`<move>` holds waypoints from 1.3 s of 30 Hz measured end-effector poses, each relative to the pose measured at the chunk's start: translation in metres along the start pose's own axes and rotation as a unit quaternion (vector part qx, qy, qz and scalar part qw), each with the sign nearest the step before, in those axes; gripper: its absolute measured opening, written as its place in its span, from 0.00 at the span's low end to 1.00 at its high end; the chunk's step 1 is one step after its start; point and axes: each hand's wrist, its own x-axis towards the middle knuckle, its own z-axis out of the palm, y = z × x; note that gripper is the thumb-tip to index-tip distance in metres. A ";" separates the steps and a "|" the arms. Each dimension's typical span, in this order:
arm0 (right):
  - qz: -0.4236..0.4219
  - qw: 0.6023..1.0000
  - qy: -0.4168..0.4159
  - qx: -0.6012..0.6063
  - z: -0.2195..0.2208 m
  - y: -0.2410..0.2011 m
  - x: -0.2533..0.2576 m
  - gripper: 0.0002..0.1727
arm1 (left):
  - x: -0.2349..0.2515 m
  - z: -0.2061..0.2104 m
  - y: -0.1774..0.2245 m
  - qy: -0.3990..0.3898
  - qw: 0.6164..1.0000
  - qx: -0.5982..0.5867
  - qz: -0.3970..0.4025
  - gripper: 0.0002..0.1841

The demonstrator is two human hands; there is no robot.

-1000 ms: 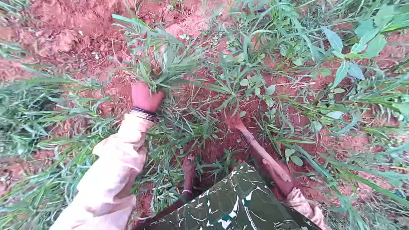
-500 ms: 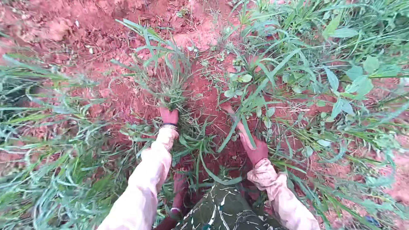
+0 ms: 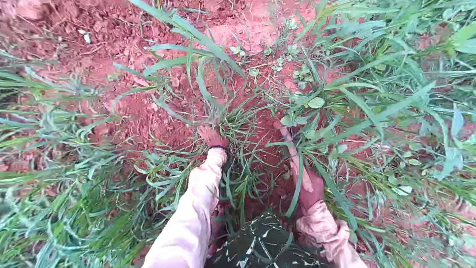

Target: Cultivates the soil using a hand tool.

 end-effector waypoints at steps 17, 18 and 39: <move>0.010 1.000 -0.010 0.003 0.020 0.014 0.007 0.28 | -0.006 0.009 -0.008 0.024 0.998 -0.054 0.018 0.35; 0.000 1.000 0.005 -0.008 0.020 0.032 -0.012 0.27 | -0.002 0.011 -0.009 0.035 0.998 -0.053 0.030 0.34; -0.031 0.971 -0.102 0.216 0.022 -0.116 0.108 0.25 | -0.005 -0.001 -0.005 -0.007 0.999 -0.033 0.000 0.37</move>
